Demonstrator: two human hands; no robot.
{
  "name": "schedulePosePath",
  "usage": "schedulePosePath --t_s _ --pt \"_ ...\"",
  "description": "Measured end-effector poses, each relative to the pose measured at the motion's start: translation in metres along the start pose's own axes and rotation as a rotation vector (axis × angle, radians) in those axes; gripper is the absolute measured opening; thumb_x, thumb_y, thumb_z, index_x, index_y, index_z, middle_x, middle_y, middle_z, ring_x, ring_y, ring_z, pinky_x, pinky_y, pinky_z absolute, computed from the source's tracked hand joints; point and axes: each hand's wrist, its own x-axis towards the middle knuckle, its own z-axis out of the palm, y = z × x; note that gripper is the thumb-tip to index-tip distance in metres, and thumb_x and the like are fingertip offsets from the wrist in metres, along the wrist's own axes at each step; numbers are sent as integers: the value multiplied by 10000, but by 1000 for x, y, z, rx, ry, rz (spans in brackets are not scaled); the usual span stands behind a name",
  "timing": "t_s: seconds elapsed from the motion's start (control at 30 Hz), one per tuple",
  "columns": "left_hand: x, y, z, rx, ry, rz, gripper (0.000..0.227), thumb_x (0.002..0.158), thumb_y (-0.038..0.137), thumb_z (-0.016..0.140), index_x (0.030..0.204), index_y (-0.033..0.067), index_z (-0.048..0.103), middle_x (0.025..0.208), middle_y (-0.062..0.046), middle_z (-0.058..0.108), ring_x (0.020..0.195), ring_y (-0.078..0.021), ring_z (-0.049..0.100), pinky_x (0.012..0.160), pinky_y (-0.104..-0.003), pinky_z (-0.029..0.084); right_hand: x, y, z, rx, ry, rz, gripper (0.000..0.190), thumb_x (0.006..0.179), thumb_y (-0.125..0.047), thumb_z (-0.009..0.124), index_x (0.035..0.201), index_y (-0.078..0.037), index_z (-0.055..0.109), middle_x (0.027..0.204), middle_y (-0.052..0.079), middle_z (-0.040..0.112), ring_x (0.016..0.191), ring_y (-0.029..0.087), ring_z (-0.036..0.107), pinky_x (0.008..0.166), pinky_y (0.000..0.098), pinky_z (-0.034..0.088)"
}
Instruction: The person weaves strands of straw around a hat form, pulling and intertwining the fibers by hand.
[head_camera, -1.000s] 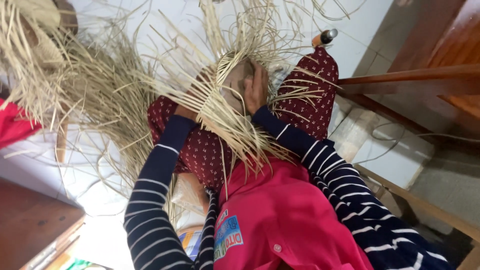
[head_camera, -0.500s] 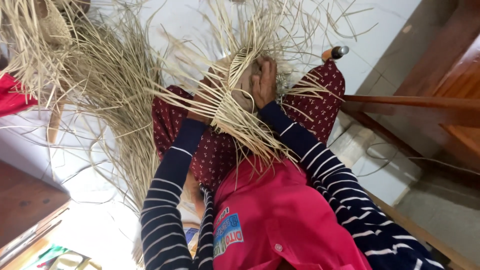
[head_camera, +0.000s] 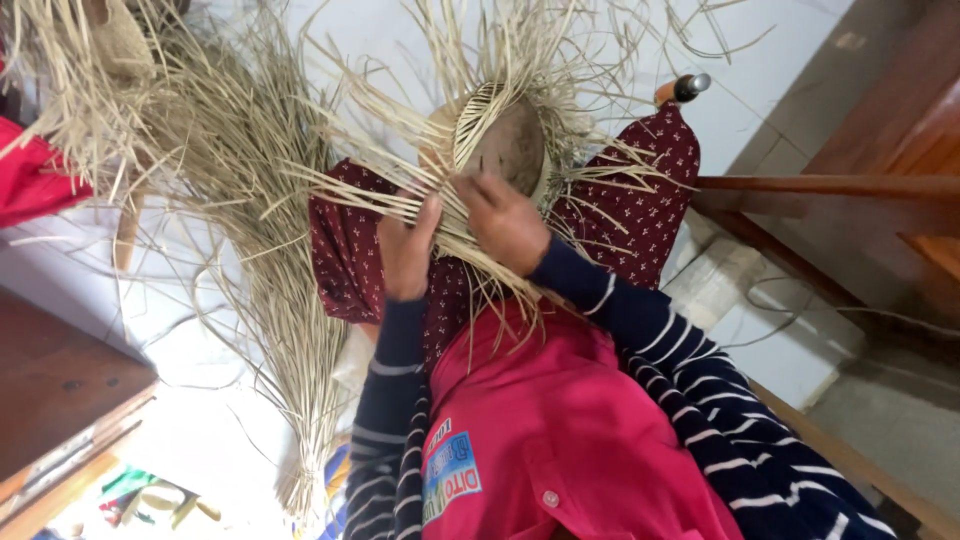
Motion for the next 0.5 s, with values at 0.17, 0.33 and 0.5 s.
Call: schedulePosePath --t_s 0.17,0.33,0.5 --pt "33 -22 35 40 147 20 622 779 314 799 1138 -152 597 1123 -343 585 1107 -373 549 894 -521 387 -32 -7 4 -140 44 -6 292 918 -65 463 1190 6 544 943 119 475 671 225 530 564 306 497" --pt "42 -56 37 53 172 53 569 723 229 850 1049 -163 596 960 -264 626 924 -224 578 848 -376 419 -4 13 -49 391 -227 -103 153 784 -46 605 923 7 642 823 179 590 726 357 611 607 426 518" --pt "76 -109 11 -946 23 -220 577 863 312 594 1237 -57 358 1213 -226 408 1146 -320 361 950 -512 292 98 83 -58 835 -55 53 138 863 -52 486 933 -52 606 980 126 611 905 274 595 796 401 505"
